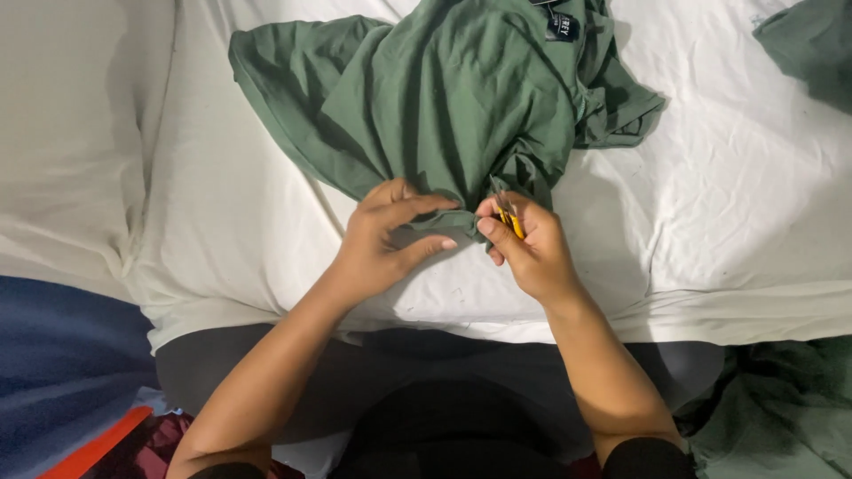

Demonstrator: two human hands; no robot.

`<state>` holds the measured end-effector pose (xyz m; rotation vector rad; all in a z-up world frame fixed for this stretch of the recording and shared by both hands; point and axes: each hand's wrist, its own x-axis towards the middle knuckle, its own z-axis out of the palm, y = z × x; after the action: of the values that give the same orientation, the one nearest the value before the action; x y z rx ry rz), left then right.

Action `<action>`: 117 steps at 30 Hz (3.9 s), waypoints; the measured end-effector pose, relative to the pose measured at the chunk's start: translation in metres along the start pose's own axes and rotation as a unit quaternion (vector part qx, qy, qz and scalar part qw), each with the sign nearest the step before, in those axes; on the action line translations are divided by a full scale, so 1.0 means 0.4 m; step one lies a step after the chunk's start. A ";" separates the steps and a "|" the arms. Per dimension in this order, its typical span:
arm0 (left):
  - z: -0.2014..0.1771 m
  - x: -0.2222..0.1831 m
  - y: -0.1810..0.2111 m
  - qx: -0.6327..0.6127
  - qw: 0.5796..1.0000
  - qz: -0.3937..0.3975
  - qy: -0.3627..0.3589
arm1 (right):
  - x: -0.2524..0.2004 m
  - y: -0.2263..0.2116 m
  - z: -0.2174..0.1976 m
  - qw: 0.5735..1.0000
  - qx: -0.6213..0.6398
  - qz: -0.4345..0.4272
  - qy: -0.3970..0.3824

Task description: Trimming loose threads and removing tags from a green t-shirt using small scissors.

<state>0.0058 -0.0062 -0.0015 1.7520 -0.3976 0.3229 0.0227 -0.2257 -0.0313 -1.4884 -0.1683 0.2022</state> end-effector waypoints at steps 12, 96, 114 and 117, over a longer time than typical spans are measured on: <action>0.021 -0.028 -0.055 -0.119 0.983 -0.139 0.024 | 0.001 -0.070 -0.001 0.994 -0.066 -0.050 -0.065; -0.217 0.019 -0.018 0.357 0.917 0.125 0.124 | 0.026 -0.205 -0.237 0.916 -0.219 -0.083 0.327; -0.068 0.000 0.017 0.204 0.945 0.251 -0.036 | 0.019 0.010 -0.015 0.931 -0.297 -0.208 -0.042; -0.094 0.010 0.020 0.330 0.929 0.162 -0.041 | 0.005 -0.018 -0.076 0.972 -0.139 -0.182 -0.056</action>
<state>0.0060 0.0287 0.0153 2.3634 -0.7014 0.6803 0.0319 -0.2550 -0.0265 -1.6937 -0.5749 -0.0358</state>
